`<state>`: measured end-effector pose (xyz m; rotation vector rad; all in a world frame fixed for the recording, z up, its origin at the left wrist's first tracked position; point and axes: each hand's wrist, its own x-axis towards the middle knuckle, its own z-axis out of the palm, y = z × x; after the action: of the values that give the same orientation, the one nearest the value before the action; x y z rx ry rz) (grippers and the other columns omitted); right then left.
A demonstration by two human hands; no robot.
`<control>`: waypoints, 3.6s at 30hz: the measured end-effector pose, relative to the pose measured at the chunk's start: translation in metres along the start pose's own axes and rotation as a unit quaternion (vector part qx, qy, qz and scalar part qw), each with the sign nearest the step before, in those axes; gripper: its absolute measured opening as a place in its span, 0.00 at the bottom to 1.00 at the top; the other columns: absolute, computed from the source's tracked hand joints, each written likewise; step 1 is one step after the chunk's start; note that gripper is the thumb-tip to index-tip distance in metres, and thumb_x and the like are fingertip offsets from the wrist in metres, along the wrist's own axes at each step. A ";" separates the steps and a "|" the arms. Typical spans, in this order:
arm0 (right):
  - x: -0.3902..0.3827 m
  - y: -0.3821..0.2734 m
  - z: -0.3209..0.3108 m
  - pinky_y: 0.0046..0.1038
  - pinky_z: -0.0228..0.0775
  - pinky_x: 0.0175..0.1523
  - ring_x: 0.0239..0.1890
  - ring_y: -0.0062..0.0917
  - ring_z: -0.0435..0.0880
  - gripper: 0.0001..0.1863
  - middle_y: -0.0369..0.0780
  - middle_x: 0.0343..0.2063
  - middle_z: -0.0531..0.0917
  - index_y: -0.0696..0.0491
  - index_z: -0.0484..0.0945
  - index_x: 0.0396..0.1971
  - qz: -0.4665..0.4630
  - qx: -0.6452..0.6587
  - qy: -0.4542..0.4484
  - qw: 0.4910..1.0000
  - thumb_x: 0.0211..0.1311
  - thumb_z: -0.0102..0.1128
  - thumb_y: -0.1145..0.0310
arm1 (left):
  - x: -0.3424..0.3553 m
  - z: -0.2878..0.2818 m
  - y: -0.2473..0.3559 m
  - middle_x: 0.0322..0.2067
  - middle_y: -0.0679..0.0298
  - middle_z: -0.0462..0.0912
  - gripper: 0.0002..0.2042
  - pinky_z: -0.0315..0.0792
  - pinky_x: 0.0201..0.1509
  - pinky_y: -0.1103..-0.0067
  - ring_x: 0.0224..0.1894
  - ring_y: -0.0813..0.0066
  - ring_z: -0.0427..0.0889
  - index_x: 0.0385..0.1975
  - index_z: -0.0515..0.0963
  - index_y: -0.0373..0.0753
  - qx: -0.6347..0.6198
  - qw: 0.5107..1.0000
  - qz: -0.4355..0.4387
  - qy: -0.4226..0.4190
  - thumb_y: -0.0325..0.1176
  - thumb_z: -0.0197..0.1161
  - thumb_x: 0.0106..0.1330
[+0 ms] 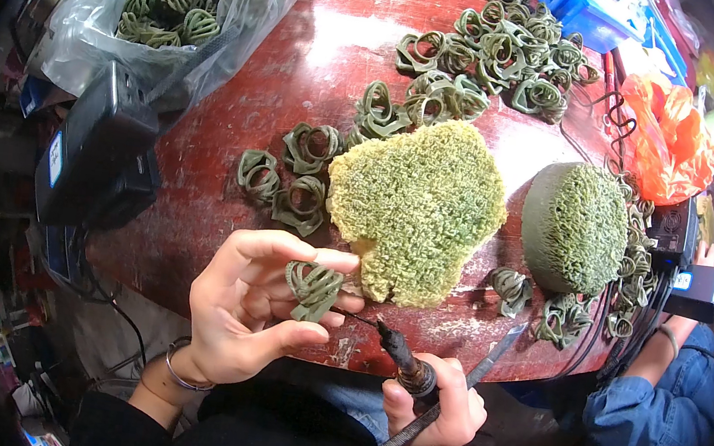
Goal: Soldering or heat-joining small green decorative components on a workbench.
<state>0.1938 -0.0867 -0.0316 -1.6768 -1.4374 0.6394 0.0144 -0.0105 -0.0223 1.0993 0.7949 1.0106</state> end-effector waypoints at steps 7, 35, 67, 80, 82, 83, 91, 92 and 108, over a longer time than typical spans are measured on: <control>-0.003 0.003 0.002 0.19 0.61 0.20 0.14 0.20 0.71 0.22 0.37 0.13 0.71 0.63 0.73 0.29 0.014 0.047 0.006 0.999 0.53 0.59 0.55 | -0.002 -0.001 -0.003 0.55 0.48 0.63 0.21 0.62 0.60 0.75 0.56 0.68 0.66 0.49 0.57 0.32 -0.129 0.990 -0.011 -0.047 0.14 0.53 0.57; 0.014 -0.056 0.014 0.12 0.55 0.17 0.14 0.13 0.70 0.16 0.40 0.17 0.77 0.64 0.71 0.39 0.128 0.304 -0.047 0.943 0.56 0.59 0.68 | -0.006 0.009 0.010 0.34 0.63 0.69 0.21 0.66 0.33 0.88 0.33 0.81 0.70 0.56 0.62 0.28 -0.058 0.988 -0.105 -0.095 0.25 0.48 0.61; 0.003 -0.044 0.013 0.13 0.60 0.20 0.15 0.11 0.71 0.09 0.35 0.16 0.76 0.61 0.75 0.30 0.157 0.292 0.016 0.943 0.50 0.63 0.75 | -0.020 0.008 0.009 0.45 0.52 0.72 0.26 0.77 0.36 0.84 0.40 0.72 0.78 0.49 0.68 0.27 0.081 0.995 -0.020 -0.050 0.21 0.67 0.47; -0.002 -0.008 -0.006 0.20 0.66 0.22 0.15 0.23 0.76 0.18 0.37 0.15 0.75 0.59 0.76 0.30 -0.026 -0.033 -0.046 0.998 0.50 0.63 0.58 | -0.011 0.001 0.005 0.36 0.60 0.72 0.23 0.71 0.29 0.90 0.30 0.83 0.75 0.46 0.72 0.28 0.270 0.958 0.074 0.059 0.27 0.68 0.48; -0.003 -0.006 -0.006 0.21 0.67 0.22 0.16 0.24 0.77 0.18 0.37 0.15 0.76 0.58 0.76 0.29 -0.014 -0.031 -0.051 0.998 0.49 0.63 0.57 | -0.010 0.000 0.003 0.33 0.61 0.72 0.24 0.65 0.25 0.89 0.27 0.84 0.70 0.44 0.74 0.29 0.298 0.947 0.097 0.065 0.30 0.68 0.45; -0.003 -0.007 -0.006 0.21 0.66 0.21 0.15 0.24 0.77 0.18 0.37 0.16 0.76 0.57 0.76 0.29 -0.026 -0.049 -0.057 0.997 0.49 0.63 0.56 | -0.010 0.000 0.003 0.33 0.61 0.72 0.24 0.65 0.25 0.89 0.27 0.84 0.70 0.44 0.74 0.29 0.299 0.947 0.095 0.067 0.30 0.68 0.45; 0.003 -0.016 -0.005 0.22 0.66 0.20 0.15 0.26 0.77 0.16 0.37 0.17 0.77 0.56 0.76 0.29 -0.043 -0.082 -0.083 0.992 0.49 0.65 0.58 | -0.010 0.000 0.001 0.32 0.60 0.73 0.24 0.65 0.26 0.88 0.27 0.82 0.71 0.43 0.74 0.28 0.311 0.941 0.110 0.072 0.31 0.68 0.44; 0.004 -0.017 -0.005 0.22 0.66 0.20 0.15 0.26 0.77 0.16 0.37 0.17 0.76 0.57 0.76 0.29 -0.050 -0.091 -0.081 0.991 0.49 0.65 0.59 | -0.010 0.000 0.001 0.32 0.60 0.73 0.24 0.65 0.26 0.88 0.27 0.82 0.71 0.43 0.74 0.28 0.311 0.941 0.110 0.072 0.31 0.68 0.44; 0.003 -0.021 0.002 0.19 0.59 0.23 0.16 0.20 0.72 0.25 0.36 0.14 0.73 0.61 0.75 0.23 0.003 -0.095 -0.045 0.995 0.51 0.59 0.48 | -0.009 0.001 0.006 0.31 0.62 0.75 0.24 0.70 0.23 0.86 0.25 0.81 0.73 0.44 0.75 0.32 0.317 0.939 0.100 0.083 0.29 0.70 0.43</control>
<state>0.1813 -0.0834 -0.0147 -1.8178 -1.5996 0.6035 0.0106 -0.0180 -0.0164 1.6870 1.2142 1.0531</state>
